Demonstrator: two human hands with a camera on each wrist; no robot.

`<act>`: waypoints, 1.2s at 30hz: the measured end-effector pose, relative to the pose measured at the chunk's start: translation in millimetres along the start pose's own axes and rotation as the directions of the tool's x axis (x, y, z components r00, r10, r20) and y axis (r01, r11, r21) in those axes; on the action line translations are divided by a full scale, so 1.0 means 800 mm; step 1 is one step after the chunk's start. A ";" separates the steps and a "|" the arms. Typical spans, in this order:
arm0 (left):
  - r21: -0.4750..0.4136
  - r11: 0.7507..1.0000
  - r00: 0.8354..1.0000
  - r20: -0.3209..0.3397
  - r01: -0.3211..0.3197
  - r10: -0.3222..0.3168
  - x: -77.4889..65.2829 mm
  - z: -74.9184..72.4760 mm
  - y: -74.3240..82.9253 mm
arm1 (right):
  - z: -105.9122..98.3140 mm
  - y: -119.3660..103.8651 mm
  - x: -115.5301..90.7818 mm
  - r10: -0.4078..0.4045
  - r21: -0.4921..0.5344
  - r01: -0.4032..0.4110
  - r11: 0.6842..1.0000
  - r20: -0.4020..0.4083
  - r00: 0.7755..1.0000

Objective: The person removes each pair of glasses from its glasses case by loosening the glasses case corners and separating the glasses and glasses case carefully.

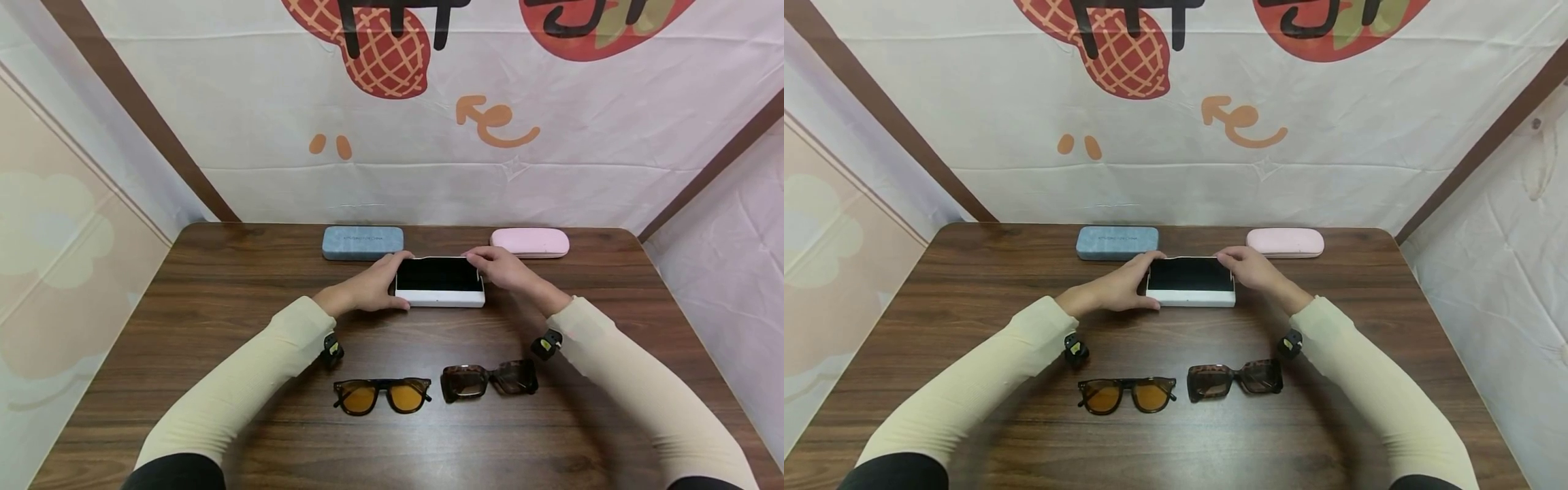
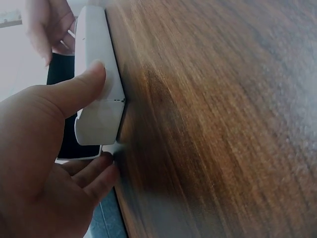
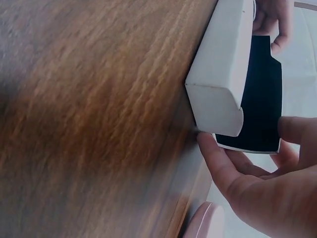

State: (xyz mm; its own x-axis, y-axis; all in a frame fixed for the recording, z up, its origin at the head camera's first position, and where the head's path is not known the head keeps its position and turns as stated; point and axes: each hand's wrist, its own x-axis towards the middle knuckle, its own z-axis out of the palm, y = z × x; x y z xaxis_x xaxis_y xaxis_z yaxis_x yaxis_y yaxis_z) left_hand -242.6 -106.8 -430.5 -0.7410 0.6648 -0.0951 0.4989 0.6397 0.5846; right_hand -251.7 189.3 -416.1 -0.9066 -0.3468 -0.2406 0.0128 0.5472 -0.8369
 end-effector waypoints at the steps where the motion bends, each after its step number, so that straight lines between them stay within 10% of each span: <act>1: -0.003 1.000 1.000 0.000 -0.001 0.001 0.000 0.000 0.000 | 0.000 0.000 0.000 0.002 0.016 -0.002 1.000 0.007 1.000; 13: -0.042 0.998 0.999 -0.021 -0.044 0.043 -0.001 0.000 0.000 | -0.013 0.007 -0.010 -0.066 0.085 0.057 0.995 0.110 0.992; 36: 0.066 0.998 0.999 0.033 -0.014 0.012 0.000 -0.001 0.002 | -0.017 0.020 -0.019 -0.258 -0.265 0.296 0.918 0.171 0.951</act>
State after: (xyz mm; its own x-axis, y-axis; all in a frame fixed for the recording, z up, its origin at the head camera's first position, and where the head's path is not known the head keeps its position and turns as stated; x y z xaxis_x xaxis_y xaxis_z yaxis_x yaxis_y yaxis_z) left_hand -242.5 -105.8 -428.9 -0.7197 0.6848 -0.1146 0.5378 0.6543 0.5317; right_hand -243.6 214.0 -419.3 -0.7934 -0.6009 -0.0969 -0.3687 0.6011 -0.7090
